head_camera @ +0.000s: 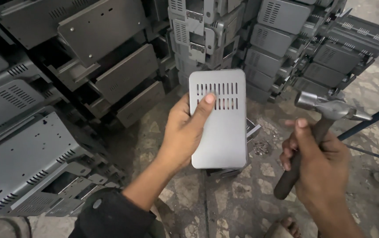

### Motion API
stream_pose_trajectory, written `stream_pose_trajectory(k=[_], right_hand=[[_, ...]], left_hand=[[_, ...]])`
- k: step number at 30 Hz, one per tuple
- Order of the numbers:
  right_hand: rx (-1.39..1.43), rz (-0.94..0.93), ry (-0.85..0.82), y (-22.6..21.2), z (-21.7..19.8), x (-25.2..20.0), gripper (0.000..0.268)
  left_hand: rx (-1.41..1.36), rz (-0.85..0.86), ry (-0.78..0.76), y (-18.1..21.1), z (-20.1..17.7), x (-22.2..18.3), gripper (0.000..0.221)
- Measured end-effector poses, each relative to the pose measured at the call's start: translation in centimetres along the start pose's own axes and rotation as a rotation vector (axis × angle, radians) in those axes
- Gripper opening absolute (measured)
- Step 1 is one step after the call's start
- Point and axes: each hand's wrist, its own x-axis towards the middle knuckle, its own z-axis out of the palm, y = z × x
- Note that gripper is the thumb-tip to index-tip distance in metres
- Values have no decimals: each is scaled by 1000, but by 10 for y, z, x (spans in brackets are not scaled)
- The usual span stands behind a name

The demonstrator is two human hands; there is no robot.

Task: Knocking out pre-cut sections from metal chassis using a hammer.

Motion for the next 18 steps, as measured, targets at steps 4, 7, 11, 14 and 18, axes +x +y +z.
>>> stream_pose_trajectory(k=[4,7,11,14,18], right_hand=[[-2,-64,-36,4,-5,4,24],[-48,-80,-4,-1,-4,2,33],[-164,-210,-256,-6,-18,6,37],[-274,-132,-499,16,-48,14,38],[-158,-61,-899,66,-61,17,26]], left_hand=[[-26,7,-48,-2,-4,1,46],[145,75,-256,1,-13,3,48],[380,87,-802,20,-28,-2,27],[384,92,-968,19,-32,-1,23],[518,249,-943,-10,-40,18,37]])
